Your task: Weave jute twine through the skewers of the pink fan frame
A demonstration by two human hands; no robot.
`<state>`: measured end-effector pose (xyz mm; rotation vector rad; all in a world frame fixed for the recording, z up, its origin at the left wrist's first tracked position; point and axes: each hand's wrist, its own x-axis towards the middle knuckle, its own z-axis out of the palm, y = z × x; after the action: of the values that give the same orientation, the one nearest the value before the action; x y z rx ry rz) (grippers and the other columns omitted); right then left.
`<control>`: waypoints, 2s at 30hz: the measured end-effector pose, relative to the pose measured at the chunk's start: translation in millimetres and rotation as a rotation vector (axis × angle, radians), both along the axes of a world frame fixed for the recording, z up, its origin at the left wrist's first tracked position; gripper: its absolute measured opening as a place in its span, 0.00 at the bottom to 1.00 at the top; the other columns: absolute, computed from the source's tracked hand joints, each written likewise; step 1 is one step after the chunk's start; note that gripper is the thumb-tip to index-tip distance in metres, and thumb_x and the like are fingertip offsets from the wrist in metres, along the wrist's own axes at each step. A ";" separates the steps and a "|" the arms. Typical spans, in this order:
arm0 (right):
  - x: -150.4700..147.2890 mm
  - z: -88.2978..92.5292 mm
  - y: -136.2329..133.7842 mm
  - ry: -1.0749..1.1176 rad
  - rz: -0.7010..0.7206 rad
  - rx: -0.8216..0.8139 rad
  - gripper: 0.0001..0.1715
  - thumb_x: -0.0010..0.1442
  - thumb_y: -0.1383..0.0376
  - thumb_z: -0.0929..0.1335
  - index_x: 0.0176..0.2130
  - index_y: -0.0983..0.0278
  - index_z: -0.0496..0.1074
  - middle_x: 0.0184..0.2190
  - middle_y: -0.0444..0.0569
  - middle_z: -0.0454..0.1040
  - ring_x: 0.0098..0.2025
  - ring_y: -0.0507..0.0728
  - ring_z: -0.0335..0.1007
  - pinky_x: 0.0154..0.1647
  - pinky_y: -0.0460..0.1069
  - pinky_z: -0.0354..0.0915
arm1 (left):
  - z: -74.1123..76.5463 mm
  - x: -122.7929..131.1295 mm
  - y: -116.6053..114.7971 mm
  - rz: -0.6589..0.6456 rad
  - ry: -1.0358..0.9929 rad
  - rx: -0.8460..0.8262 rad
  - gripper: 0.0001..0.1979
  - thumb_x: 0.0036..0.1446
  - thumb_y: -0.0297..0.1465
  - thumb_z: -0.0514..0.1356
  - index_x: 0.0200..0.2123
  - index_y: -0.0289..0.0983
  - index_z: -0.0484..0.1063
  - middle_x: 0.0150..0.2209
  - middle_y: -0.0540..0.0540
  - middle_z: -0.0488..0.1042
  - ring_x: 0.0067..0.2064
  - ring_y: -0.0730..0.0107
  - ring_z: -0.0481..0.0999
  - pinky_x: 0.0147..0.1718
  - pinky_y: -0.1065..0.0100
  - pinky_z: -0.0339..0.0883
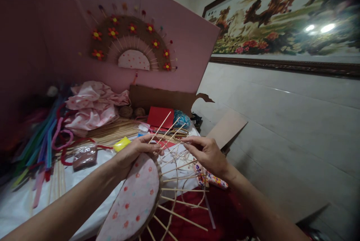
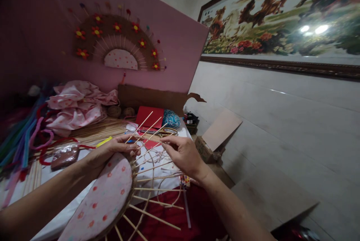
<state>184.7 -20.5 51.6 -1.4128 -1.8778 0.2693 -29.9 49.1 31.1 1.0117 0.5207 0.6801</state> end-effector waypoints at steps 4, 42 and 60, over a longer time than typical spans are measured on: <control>15.7 1.4 6.6 0.175 -0.033 -0.069 0.12 0.56 0.58 0.66 0.33 0.64 0.73 0.24 0.44 0.71 0.25 0.50 0.63 0.23 0.45 0.58 | 0.7 -1.3 0.9 0.001 -0.007 -0.017 0.12 0.46 0.24 0.63 0.37 0.36 0.71 0.26 0.47 0.73 0.25 0.78 0.68 0.24 0.76 0.59; 43.2 28.1 27.1 -0.002 -0.033 -0.062 0.10 0.53 0.64 0.66 0.32 0.66 0.76 0.25 0.46 0.74 0.25 0.51 0.66 0.26 0.46 0.60 | 4.0 0.5 2.6 0.052 -0.014 -0.023 0.15 0.43 0.25 0.65 0.38 0.33 0.73 0.24 0.42 0.76 0.24 0.74 0.71 0.27 0.74 0.64; 42.0 26.7 16.3 -0.277 -0.154 0.177 0.11 0.54 0.67 0.64 0.34 0.62 0.76 0.28 0.46 0.78 0.26 0.52 0.69 0.27 0.45 0.61 | 4.6 0.2 -1.2 0.004 -0.027 -0.041 0.15 0.43 0.24 0.64 0.38 0.33 0.73 0.25 0.42 0.76 0.25 0.75 0.71 0.27 0.76 0.64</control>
<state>226.8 -4.2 78.3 -1.5222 -1.9421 -0.1729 -29.7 47.9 35.7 0.9625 0.5109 0.6830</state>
